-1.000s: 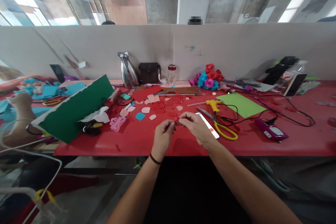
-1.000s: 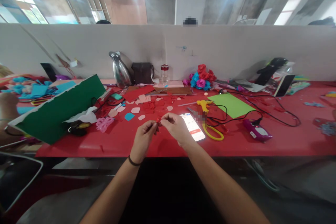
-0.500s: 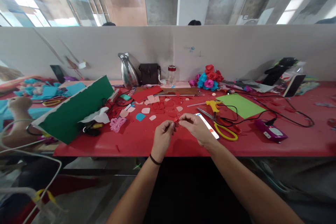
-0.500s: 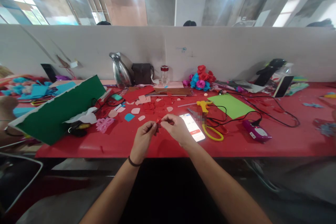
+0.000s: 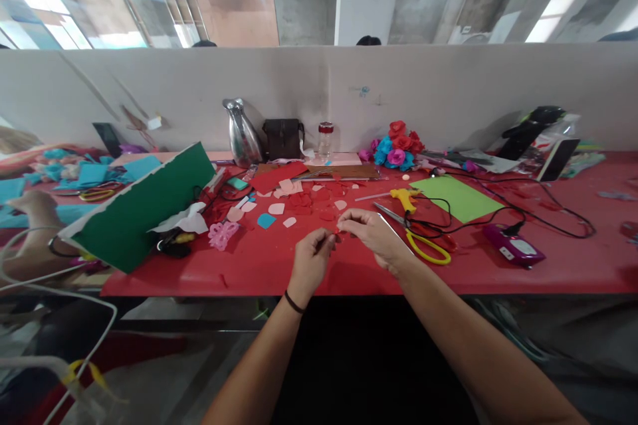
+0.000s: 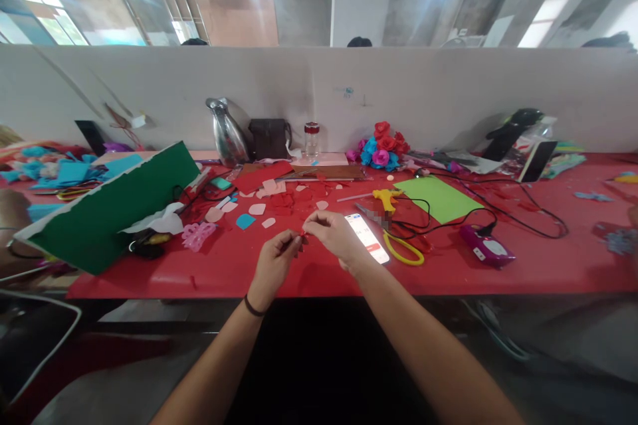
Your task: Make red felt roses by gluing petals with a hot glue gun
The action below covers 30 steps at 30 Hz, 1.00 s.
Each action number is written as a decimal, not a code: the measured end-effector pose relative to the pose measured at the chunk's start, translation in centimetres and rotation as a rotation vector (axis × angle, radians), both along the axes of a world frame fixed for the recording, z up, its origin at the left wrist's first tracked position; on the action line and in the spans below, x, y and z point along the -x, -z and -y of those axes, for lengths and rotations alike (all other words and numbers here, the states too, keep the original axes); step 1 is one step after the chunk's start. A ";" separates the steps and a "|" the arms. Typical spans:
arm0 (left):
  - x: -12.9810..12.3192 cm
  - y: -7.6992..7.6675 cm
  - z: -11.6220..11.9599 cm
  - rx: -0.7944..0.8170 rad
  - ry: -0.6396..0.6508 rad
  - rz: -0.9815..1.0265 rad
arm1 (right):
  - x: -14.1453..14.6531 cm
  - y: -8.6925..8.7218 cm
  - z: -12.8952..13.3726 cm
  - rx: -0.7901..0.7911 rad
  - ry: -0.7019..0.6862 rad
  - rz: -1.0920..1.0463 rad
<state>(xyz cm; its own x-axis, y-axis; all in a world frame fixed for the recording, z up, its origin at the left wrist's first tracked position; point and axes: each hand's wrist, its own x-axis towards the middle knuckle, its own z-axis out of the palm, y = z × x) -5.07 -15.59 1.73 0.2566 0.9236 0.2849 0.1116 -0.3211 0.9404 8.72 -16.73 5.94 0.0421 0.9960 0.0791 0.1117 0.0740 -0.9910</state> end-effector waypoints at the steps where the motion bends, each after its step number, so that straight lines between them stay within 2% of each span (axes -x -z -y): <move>1: 0.0 0.0 0.0 -0.002 0.000 -0.010 | 0.0 0.1 0.0 -0.002 -0.001 0.003; 12: 0.3 -0.2 0.2 -0.035 0.011 -0.047 | -0.1 0.2 0.3 0.068 0.009 -0.036; 20: 0.6 -0.4 0.0 -0.040 0.047 -0.067 | -0.4 -0.2 0.4 0.076 -0.060 -0.023; 30: 0.6 -0.4 0.2 0.093 0.004 0.119 | -0.4 -0.1 1.1 0.082 0.013 -0.121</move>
<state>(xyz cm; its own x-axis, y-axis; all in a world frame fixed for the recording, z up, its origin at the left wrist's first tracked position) -5.62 -15.80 2.12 0.2298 0.9465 0.2268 -0.0031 -0.2323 0.9726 9.16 -17.78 6.06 0.0594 0.9982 -0.0088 -0.0083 -0.0083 -0.9999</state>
